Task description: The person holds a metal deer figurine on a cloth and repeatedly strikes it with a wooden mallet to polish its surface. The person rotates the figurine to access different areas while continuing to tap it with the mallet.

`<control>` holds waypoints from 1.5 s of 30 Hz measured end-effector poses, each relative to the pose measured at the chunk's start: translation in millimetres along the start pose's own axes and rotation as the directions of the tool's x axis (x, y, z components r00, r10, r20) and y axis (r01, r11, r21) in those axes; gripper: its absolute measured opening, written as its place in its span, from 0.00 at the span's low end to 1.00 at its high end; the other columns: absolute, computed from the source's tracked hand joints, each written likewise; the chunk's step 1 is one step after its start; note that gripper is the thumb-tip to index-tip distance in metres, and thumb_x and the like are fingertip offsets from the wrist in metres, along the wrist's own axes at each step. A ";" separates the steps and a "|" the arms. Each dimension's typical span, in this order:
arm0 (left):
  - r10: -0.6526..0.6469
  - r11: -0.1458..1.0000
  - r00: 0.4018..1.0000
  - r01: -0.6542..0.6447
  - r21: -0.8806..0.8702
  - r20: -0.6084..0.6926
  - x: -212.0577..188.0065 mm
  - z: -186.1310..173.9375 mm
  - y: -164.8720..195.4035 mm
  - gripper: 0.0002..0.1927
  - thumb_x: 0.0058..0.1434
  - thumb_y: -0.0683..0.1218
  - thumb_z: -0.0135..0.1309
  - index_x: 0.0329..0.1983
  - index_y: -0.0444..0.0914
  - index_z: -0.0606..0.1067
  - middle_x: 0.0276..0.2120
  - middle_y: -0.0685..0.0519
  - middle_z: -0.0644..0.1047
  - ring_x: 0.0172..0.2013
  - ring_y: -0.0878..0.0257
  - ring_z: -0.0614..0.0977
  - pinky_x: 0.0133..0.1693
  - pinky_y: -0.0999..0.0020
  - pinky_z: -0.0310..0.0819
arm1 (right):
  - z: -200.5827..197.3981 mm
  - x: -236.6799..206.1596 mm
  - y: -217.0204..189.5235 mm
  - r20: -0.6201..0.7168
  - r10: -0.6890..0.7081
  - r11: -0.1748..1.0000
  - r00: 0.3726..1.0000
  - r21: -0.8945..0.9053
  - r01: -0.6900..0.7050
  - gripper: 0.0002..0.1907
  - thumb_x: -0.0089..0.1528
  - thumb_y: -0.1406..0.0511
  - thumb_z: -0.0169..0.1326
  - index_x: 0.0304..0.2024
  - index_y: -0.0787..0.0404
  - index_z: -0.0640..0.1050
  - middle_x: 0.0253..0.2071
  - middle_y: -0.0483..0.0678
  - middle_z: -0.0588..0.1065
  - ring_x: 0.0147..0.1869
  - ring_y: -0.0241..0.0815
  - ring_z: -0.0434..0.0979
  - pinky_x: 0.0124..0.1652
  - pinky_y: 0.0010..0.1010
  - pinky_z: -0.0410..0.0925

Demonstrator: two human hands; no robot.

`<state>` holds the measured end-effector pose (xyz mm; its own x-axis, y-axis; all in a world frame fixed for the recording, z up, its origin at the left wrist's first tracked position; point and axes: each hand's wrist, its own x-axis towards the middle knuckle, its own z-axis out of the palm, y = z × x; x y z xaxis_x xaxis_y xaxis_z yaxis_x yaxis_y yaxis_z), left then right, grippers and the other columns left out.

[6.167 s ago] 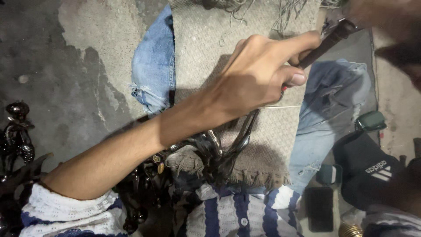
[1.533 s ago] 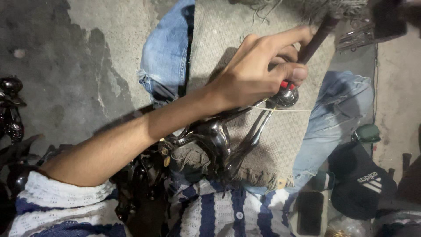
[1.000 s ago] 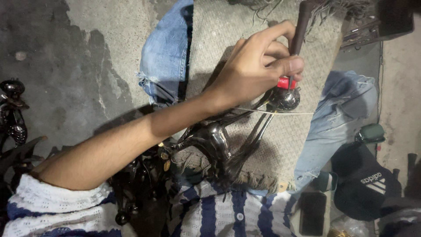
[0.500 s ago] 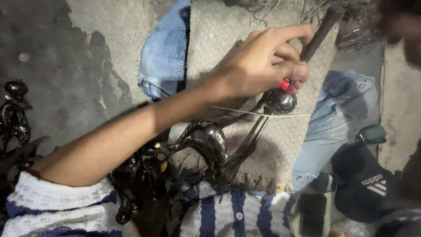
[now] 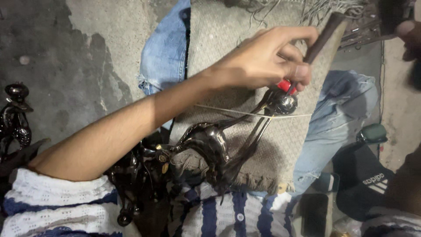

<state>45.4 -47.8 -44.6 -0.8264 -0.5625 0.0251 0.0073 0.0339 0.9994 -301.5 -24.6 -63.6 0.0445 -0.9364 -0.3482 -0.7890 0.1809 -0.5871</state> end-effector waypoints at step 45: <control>-0.041 0.994 0.984 0.022 -0.111 -0.171 -21.7 18.9 12.1 0.13 0.70 0.39 0.53 0.57 0.38 0.70 0.35 0.49 0.85 0.37 0.63 0.90 0.44 0.65 0.90 | -0.1 6.4 -24.8 0.116 -0.106 0.990 0.988 -0.084 0.116 0.23 0.70 0.54 0.55 0.54 0.68 0.76 0.46 0.53 0.77 0.48 0.46 0.77 0.47 0.38 0.68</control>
<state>52.8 -19.5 -33.5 -0.7176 -0.6964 -0.0122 0.0512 -0.0702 0.9962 -281.7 -35.1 -51.2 0.1986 -0.9091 -0.3663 -0.8273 0.0449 -0.5600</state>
